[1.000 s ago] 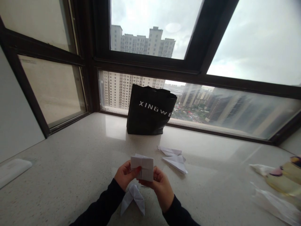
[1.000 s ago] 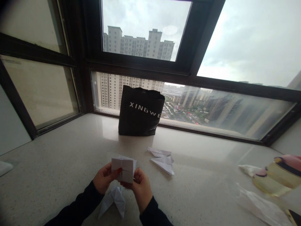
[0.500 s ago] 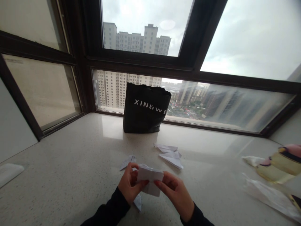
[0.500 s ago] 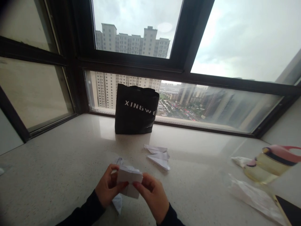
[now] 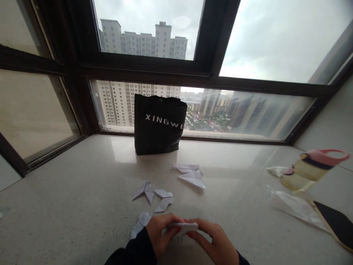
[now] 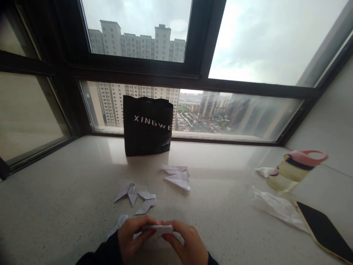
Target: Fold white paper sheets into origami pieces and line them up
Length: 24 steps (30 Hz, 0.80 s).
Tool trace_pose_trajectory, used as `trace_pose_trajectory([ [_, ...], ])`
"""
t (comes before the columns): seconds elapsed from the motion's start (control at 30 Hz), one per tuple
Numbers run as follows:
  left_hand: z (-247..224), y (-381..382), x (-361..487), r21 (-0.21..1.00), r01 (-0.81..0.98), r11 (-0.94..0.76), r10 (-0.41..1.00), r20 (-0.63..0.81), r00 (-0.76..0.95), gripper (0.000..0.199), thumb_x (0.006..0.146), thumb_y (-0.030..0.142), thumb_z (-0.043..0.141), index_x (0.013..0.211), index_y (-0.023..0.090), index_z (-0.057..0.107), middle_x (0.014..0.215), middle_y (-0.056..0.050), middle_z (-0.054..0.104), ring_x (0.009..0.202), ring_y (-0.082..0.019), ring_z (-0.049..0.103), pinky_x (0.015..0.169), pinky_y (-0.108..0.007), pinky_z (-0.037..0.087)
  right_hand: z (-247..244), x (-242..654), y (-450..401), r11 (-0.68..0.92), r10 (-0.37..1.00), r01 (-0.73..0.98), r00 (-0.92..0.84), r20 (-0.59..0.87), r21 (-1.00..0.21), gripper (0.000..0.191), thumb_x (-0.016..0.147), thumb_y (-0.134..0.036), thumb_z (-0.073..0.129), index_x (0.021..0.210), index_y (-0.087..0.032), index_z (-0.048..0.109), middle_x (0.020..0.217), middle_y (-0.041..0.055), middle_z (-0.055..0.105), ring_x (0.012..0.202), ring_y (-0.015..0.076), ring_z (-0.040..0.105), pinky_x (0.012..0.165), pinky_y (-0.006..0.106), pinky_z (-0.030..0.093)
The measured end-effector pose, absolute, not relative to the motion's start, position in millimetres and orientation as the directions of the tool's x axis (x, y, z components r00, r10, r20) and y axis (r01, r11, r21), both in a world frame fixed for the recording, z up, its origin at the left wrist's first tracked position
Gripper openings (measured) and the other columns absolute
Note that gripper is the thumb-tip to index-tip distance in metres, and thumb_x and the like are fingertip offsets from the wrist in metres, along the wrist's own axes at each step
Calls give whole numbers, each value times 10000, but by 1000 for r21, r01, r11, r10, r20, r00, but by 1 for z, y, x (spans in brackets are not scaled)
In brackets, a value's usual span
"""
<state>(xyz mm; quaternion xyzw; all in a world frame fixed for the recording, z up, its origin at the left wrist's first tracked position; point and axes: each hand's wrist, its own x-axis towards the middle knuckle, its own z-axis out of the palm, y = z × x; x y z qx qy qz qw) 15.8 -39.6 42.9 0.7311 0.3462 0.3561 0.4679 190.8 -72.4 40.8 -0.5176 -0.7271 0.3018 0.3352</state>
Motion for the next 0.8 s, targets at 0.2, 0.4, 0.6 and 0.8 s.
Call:
trace_pose_trajectory([
  [0.2, 49, -38, 18, 961, 44, -273, 854, 221, 471, 229, 712, 251, 549, 939, 224, 566, 911, -53, 643, 858, -199, 576, 769, -263, 408, 60, 189, -74, 296, 955, 555, -148, 258, -777, 143, 749, -256, 505, 809, -230, 632, 748, 20, 680, 691, 174, 621, 639, 242, 480],
  [0.4, 32, -33, 17, 972, -224, 78, 768, 85, 635, 494, 616, 329, 652, 1041, 196, 438, 942, -61, 591, 852, -194, 555, 721, -278, 416, 65, 190, -76, 233, 971, 444, -153, 183, -865, 295, 755, -281, 488, 1042, -238, 536, 811, 14, 666, 757, 178, 611, 703, 263, 478],
  [0.6, 37, -35, 16, 891, -129, 434, 636, -202, 745, 577, 557, 400, 684, 1034, 157, 469, 848, -92, 628, 764, -240, 613, 651, -327, 451, 62, 187, -76, 283, 958, 482, -106, 265, -829, 314, 761, -262, 485, 1073, -255, 518, 856, 12, 655, 694, 153, 606, 661, 241, 487],
  [0.8, 38, -39, 17, 850, -190, 492, 674, -234, 700, 554, 567, 381, 688, 1024, 146, 482, 840, -102, 640, 775, -249, 619, 731, -359, 439, 58, 184, -74, 322, 941, 448, -54, 335, -834, 309, 757, -239, 490, 1065, -254, 511, 1009, 39, 603, 859, 180, 575, 741, 267, 477],
])
